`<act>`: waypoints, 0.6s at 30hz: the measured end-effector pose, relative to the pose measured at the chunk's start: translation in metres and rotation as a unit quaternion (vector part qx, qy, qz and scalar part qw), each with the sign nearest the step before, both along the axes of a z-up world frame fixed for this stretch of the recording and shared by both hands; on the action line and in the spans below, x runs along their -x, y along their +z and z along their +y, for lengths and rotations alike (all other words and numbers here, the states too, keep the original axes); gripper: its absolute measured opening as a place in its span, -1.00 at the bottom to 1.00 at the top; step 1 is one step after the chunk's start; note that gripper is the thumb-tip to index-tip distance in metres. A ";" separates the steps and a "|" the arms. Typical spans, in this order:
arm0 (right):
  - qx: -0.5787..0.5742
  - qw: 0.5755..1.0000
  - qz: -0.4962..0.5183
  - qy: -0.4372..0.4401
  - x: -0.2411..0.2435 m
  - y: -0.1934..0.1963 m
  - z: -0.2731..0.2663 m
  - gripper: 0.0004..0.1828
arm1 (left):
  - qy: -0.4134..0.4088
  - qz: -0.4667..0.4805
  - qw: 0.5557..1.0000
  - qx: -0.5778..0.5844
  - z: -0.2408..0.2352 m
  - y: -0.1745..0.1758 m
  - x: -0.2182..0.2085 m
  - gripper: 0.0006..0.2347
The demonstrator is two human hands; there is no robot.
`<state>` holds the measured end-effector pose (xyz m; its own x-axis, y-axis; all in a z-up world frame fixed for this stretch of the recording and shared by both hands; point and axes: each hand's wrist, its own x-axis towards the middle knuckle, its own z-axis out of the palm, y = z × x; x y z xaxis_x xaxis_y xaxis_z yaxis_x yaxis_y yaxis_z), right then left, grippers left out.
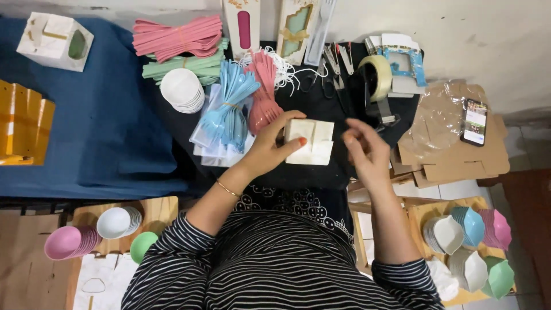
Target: Assembling small white cardboard gift boxes by folding and tucking the flaps.
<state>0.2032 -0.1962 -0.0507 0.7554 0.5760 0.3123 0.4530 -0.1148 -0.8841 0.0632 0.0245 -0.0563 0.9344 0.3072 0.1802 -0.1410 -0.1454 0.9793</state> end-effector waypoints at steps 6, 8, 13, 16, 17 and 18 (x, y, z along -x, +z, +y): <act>-0.025 0.990 -0.111 0.087 0.027 0.061 0.017 -0.60 | -0.021 -0.019 0.999 0.026 -0.004 0.017 0.005 -0.73; -0.019 0.989 -0.107 0.102 0.030 0.067 0.022 -0.62 | -0.024 -0.020 0.999 0.045 -0.006 0.018 0.005 -0.73; -0.005 0.988 -0.072 0.133 0.026 0.061 0.027 -0.63 | -0.026 -0.016 0.996 0.083 -0.007 0.017 0.005 -0.75; 0.000 0.989 -0.058 0.136 0.020 0.053 0.027 -0.71 | -0.033 -0.007 0.996 0.080 -0.009 0.018 0.006 -0.73; -0.010 0.990 -0.047 0.135 0.018 0.049 0.026 -0.74 | -0.030 0.014 0.996 0.087 -0.009 0.016 0.006 -0.70; -0.020 0.990 -0.036 0.133 0.015 0.046 0.026 -0.77 | -0.027 0.034 0.995 0.093 -0.010 0.014 0.005 -0.68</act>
